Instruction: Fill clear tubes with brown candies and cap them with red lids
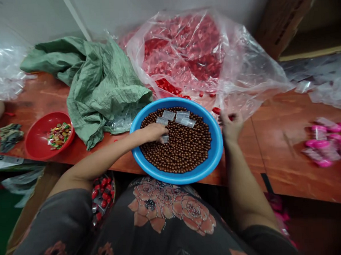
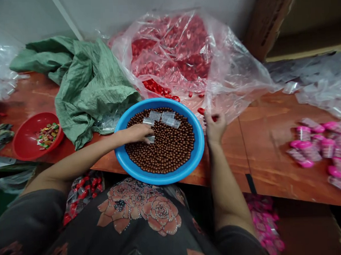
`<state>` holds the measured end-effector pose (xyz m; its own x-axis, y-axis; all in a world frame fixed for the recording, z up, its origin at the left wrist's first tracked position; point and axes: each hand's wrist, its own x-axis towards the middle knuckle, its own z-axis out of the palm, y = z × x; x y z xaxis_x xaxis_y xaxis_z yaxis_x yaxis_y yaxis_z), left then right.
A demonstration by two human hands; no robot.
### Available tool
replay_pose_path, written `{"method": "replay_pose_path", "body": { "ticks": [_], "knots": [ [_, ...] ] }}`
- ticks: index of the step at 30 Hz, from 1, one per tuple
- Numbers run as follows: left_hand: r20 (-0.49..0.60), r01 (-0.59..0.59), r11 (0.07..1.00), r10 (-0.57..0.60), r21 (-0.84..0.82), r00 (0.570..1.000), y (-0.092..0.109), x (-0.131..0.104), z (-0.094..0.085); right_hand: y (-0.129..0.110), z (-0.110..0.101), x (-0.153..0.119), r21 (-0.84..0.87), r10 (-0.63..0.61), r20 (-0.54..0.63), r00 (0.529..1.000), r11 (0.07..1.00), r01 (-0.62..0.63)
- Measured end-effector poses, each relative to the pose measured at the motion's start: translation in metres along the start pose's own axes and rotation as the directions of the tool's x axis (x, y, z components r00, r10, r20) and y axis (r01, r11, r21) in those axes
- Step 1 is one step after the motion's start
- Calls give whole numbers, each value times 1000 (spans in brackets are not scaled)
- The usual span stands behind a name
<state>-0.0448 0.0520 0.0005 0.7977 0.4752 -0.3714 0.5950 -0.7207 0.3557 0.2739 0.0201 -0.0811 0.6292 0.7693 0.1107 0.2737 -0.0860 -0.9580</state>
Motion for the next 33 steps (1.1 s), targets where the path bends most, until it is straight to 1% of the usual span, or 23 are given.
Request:
{"method": "replay_pose_path", "body": {
  "ticks": [1,2,3,6,8,10,13,17,20,24,26,29,31,33],
  "knots": [
    [8,52,998,-52,-36,999,2,2,0,1,-11,-8,115,24,-51,998,993,-18],
    [7,96,993,-96,-75,995,5,5,1,0,-21,-17,222,47,-77,996,975,-28],
    [-1,129,985,-130,-117,991,9,8,3,-1,-31,-27,297,62,-75,995,954,-37],
    [-17,192,942,-204,-276,979,23,23,9,-10,-55,-55,426,93,52,994,898,-106],
    [-12,218,877,-246,-428,969,32,33,11,-19,-64,-72,497,115,127,985,852,-164],
    [-5,228,793,-280,-564,960,37,42,13,-28,-69,-87,552,111,189,976,810,-199],
    [14,237,708,-306,-666,952,41,51,14,-43,-71,-103,549,62,242,968,814,-190],
    [71,247,600,-302,-761,951,43,57,20,-60,-68,-115,544,-3,261,965,827,-144],
    [101,248,499,-303,-830,948,46,57,23,-70,-64,-121,533,-11,248,969,836,-127],
    [124,225,366,-280,-903,952,47,49,20,-77,-60,-127,511,9,207,978,852,-116],
    [132,190,235,-242,-953,961,46,40,15,-79,-59,-128,493,23,199,980,862,-120],
    [121,120,-10,-146,-993,982,46,20,6,-83,-58,-129,447,39,221,974,884,-137],
    [92,83,-109,-78,-991,993,46,4,1,-87,-56,-129,424,32,252,967,895,-139],
    [45,33,-155,-73,-987,996,48,-12,-2,-90,-52,-128,413,14,300,954,900,-143]
  ]
}}
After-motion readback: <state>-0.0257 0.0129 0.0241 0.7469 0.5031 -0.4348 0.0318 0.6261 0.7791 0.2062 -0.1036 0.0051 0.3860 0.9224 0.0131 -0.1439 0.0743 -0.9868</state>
